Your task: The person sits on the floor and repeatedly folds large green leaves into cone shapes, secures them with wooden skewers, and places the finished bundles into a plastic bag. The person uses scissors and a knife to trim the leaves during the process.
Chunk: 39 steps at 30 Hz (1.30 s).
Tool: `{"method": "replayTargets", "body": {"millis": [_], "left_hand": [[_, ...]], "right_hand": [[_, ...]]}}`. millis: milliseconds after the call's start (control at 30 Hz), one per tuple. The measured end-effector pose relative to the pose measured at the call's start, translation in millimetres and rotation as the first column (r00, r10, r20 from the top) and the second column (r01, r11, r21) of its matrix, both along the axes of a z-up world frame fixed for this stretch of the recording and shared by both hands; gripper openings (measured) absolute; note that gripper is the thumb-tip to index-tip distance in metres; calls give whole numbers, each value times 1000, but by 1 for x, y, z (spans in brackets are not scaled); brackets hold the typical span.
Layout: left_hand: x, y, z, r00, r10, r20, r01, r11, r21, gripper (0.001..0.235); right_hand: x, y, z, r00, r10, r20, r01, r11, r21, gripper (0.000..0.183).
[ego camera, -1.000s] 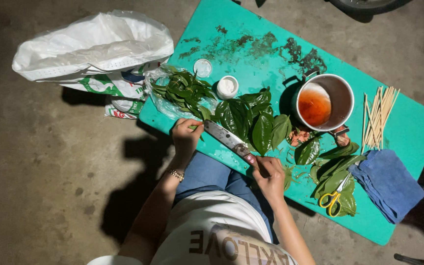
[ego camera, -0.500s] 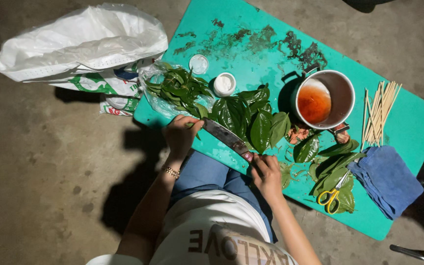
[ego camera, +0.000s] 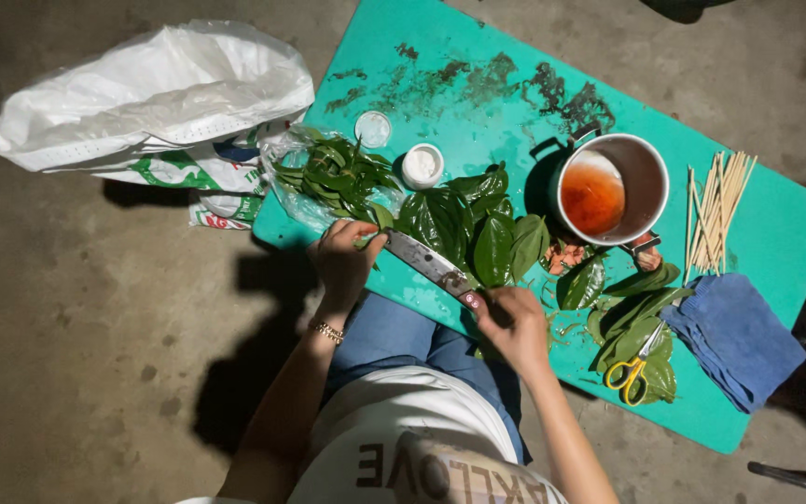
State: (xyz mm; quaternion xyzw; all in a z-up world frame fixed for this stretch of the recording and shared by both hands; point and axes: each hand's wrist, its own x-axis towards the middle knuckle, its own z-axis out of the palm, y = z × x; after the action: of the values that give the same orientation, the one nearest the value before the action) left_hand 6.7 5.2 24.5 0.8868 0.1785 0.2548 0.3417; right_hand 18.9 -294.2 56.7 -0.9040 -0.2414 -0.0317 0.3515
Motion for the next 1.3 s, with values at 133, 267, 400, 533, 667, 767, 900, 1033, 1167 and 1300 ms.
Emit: {"method": "replayTargets", "body": {"millis": [133, 267, 400, 533, 667, 767, 900, 1033, 1167, 1300], "left_hand": [[-2, -7, 4, 1000, 5, 27, -6, 1000, 26, 20], [-3, -5, 8, 999, -50, 7, 50, 990, -134, 19], [-2, -3, 6, 999, -18, -44, 11, 989, -147, 18], [-4, -4, 9, 999, -21, -39, 16, 993, -115, 17], [-9, -6, 26, 999, -47, -27, 45, 996, -73, 16], [-11, -9, 44, 993, -65, 96, 61, 997, 40, 15], [-5, -14, 71, 975, -150, 164, 167, 981, -98, 17], [23, -31, 89, 890, -374, 260, 445, 834, -325, 21], [47, -62, 112, 824, -477, 307, 549, 805, -223, 21], [48, -89, 130, 693, -629, 352, 675, 738, -9, 22]], "right_hand": [[28, -5, 1, 989, -145, -28, 147, 975, 168, 19], [57, -4, -1, 962, -200, -187, 235, 955, 184, 17], [82, 3, 1, 959, -221, -175, 246, 961, 131, 19], [113, 23, 2, 984, -176, 24, 173, 982, 80, 32], [139, 44, 3, 981, -88, 171, 103, 991, -81, 37], [148, 47, 7, 990, -75, 120, 94, 982, -166, 29], [150, 29, 19, 991, -76, 109, 81, 996, -40, 21], [135, 6, 22, 980, -76, 186, 68, 996, 48, 16], [123, -21, 35, 908, -144, -393, 327, 830, 452, 11], [108, -44, 43, 800, 25, -599, 431, 671, 604, 11]]}}
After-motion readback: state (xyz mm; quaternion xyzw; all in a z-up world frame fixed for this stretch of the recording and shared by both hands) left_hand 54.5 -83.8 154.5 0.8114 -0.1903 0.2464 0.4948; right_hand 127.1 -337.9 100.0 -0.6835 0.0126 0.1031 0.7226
